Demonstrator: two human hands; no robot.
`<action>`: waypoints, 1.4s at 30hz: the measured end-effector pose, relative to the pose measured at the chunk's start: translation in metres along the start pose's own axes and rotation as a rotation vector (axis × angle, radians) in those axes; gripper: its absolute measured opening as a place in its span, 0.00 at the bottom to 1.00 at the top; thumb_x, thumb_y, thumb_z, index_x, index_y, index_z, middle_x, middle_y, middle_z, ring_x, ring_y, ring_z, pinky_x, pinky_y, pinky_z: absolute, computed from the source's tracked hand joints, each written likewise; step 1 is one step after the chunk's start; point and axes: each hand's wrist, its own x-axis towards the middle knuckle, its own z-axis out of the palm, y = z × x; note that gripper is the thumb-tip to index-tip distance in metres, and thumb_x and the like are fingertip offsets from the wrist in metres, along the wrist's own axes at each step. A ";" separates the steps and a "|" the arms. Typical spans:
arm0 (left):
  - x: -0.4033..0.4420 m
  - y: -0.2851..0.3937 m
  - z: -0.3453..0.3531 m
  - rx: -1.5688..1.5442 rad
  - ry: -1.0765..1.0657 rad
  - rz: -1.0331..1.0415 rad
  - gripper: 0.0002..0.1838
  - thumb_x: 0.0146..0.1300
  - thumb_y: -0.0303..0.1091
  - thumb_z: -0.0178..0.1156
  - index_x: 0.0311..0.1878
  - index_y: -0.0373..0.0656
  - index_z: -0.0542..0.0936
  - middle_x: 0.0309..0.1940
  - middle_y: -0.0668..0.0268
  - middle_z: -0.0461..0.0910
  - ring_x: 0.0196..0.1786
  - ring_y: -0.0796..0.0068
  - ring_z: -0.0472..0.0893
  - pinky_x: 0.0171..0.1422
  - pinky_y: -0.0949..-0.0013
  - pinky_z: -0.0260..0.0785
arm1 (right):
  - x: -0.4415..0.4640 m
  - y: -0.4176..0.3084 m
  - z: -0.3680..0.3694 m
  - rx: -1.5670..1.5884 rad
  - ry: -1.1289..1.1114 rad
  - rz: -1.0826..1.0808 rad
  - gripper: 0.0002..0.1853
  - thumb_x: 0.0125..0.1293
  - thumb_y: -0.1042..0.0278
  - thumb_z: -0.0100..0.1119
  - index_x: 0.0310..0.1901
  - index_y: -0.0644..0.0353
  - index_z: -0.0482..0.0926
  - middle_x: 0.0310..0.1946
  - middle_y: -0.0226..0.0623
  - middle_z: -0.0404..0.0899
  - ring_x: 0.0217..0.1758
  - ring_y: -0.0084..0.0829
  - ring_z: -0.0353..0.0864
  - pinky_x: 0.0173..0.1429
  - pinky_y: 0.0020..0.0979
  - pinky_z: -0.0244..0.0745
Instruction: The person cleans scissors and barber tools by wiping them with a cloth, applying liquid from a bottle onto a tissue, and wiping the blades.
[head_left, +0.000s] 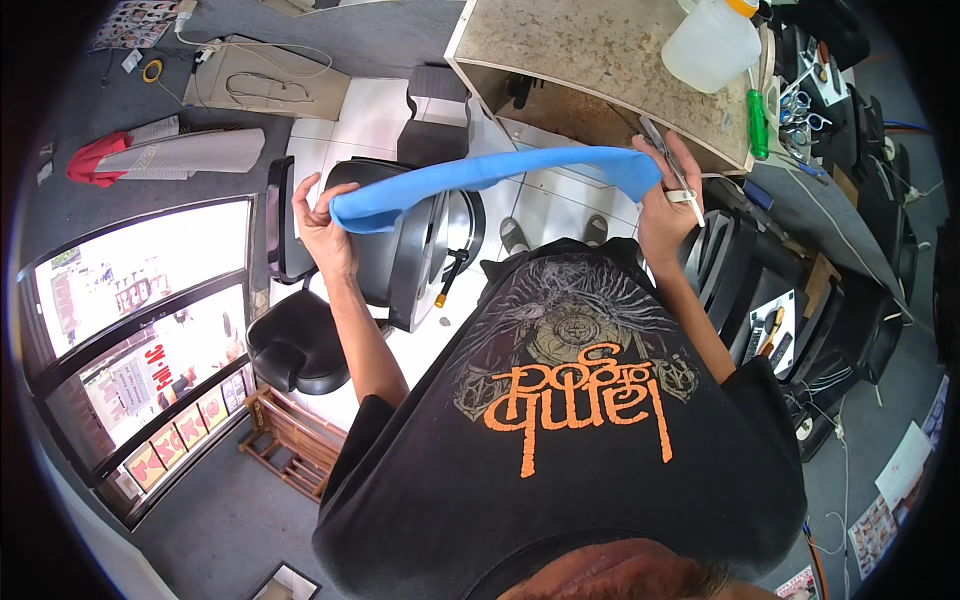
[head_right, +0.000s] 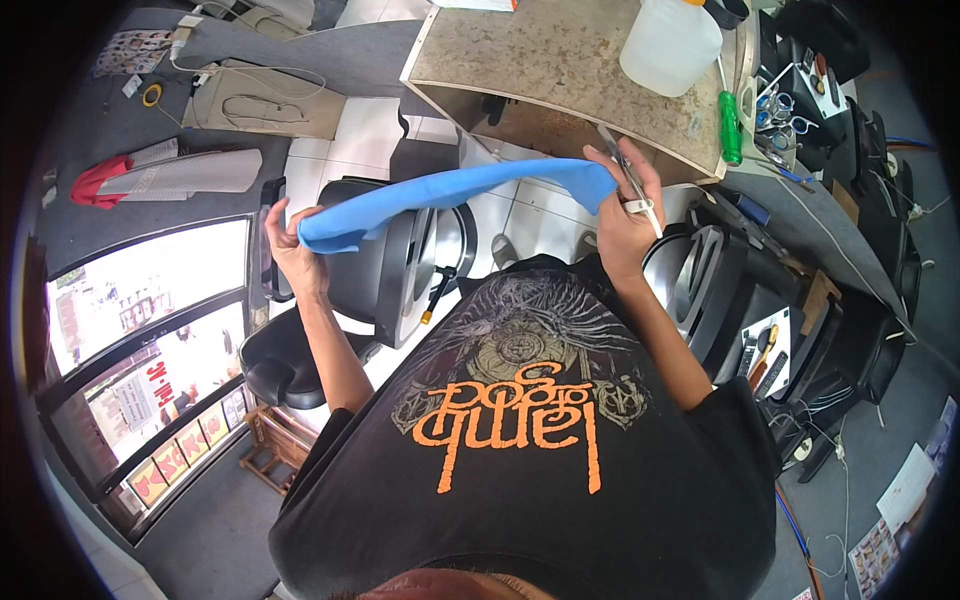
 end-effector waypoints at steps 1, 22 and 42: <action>-0.001 0.004 0.001 -0.025 -0.032 -0.080 0.27 0.72 0.39 0.70 0.68 0.41 0.71 0.48 0.46 0.88 0.46 0.66 0.88 0.54 0.67 0.80 | -0.003 -0.004 0.002 -0.023 -0.062 0.005 0.17 0.75 0.84 0.57 0.63 0.70 0.73 0.54 0.53 0.88 0.55 0.32 0.88 0.58 0.28 0.82; -0.021 -0.028 -0.016 -0.100 -0.243 -0.028 0.05 0.67 0.32 0.72 0.42 0.43 0.91 0.56 0.54 0.83 0.57 0.62 0.82 0.68 0.59 0.73 | 0.051 -0.095 -0.025 0.205 -0.777 0.003 0.24 0.53 1.01 0.39 0.48 0.71 0.76 0.47 0.67 0.86 0.59 0.58 0.87 0.68 0.55 0.80; -0.020 -0.004 0.032 -0.466 0.216 -0.386 0.21 0.78 0.43 0.60 0.62 0.35 0.80 0.58 0.60 0.85 0.62 0.64 0.82 0.73 0.57 0.72 | -0.008 -0.022 -0.036 -0.710 -0.154 -0.561 0.12 0.61 0.81 0.72 0.46 0.68 0.85 0.37 0.45 0.91 0.36 0.35 0.93 0.42 0.28 0.85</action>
